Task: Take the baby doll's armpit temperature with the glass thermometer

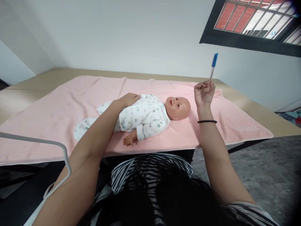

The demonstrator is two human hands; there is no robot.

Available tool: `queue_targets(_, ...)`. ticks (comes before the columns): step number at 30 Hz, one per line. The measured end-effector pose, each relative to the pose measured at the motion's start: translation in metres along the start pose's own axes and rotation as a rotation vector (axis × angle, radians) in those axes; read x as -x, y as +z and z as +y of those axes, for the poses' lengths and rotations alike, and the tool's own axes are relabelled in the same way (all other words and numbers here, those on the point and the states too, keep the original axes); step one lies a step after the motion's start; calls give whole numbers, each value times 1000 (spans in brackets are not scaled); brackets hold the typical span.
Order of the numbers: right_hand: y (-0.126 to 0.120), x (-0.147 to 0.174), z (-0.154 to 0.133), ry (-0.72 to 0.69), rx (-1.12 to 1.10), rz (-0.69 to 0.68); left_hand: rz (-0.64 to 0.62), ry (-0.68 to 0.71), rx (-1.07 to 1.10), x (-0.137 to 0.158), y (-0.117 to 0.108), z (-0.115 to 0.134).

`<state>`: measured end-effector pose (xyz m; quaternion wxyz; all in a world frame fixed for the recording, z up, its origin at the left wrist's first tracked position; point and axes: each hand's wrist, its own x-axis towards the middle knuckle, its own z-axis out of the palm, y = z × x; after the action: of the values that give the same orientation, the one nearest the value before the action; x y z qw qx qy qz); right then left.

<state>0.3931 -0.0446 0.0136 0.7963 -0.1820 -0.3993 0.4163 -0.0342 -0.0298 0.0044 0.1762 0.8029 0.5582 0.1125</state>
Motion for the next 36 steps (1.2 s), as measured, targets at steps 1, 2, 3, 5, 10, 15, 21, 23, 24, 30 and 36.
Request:
queue_targets(1,2,2,-2,-64,-22,3,0,-2,5,0,0,0)
queue_targets(2,4,3,-2,-107,-20,7,1,-3,9,0,0,0)
queue_targets(3,6,4,-3,-113,14,7,2,-5,13,1,0,0)
queue_targets(5,12,4,-1,-28,167,-2,2,-6,18,1,0,0)
queue_targets(10,23,6,2,97,346,-26,-5,-9,2,2,-1,3)
queue_targets(15,19,9,-5,20,164,-130,-11,-3,-10,1,-1,3)
queue_targets(21,20,8,-4,99,282,-95,-5,-9,5,1,0,2)
queue_targets(23,21,9,-9,49,204,-124,-3,-13,13,0,0,1)
queue_targets(24,21,10,-11,31,192,-139,-3,-13,13,-1,1,0)
queue_targets(30,24,14,-13,111,350,-147,3,23,-4,-11,6,-11)
queue_targets(36,26,14,-12,60,322,-143,-2,13,20,-12,7,-14)
